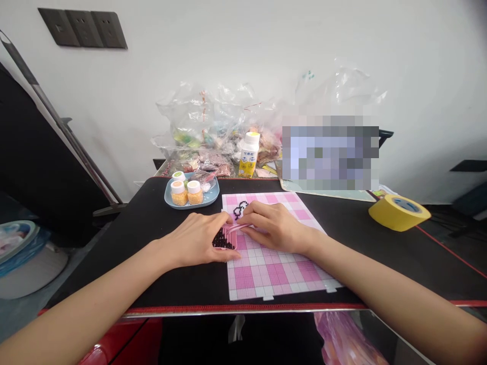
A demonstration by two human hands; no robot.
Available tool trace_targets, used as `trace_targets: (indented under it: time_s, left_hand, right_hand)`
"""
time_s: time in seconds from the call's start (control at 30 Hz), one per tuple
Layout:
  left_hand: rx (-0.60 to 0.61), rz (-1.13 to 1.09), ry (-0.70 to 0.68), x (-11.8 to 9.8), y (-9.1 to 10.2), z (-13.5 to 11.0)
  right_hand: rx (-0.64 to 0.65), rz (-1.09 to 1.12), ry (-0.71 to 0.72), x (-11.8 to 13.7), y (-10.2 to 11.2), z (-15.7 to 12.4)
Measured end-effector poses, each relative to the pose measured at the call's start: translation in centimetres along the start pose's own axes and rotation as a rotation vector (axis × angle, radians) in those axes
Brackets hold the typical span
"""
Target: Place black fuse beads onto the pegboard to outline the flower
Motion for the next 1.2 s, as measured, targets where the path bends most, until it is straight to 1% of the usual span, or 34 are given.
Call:
trace_targets:
  time_s: [0.53, 0.63, 0.8, 0.93, 1.03, 1.2]
  left_hand:
    - [0.001, -0.001, 0.009, -0.2, 0.2, 0.0]
    - [-0.005, -0.002, 0.01, -0.1, 0.1, 0.0]
    - [-0.004, 0.002, 0.002, 0.0, 0.0, -0.1]
    - [0.003, -0.011, 0.011, -0.1, 0.1, -0.1]
    - [0.007, -0.004, 0.013, -0.2, 0.1, -0.2]
    - [0.008, 0.013, 0.012, -0.2, 0.1, -0.1]
  right_hand:
    - [-0.015, -0.025, 0.005, 0.1, -0.3, 0.1]
    - [-0.026, -0.007, -0.005, -0.1, -0.1, 0.2]
    - [-0.126, 0.046, -0.106, -1.8, 1.3, -0.1]
    - [-0.178, 0.022, -0.152, -3.4, 2.1, -0.7]
    - [-0.153, -0.026, -0.172, -3.9, 1.9, -0.9]
    - [-0.04, -0.091, -0.171, -3.7, 1.2, -0.9]
Point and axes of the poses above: each hand's wrist, its own z-axis towards the middle knuckle, its own y-axis out of the back of the hand, x = y × z, the point moved 6 cm from there along z, towards the middle knuckle, and after that the axes turned 3 degrees about -y, right-handed, at the moved point
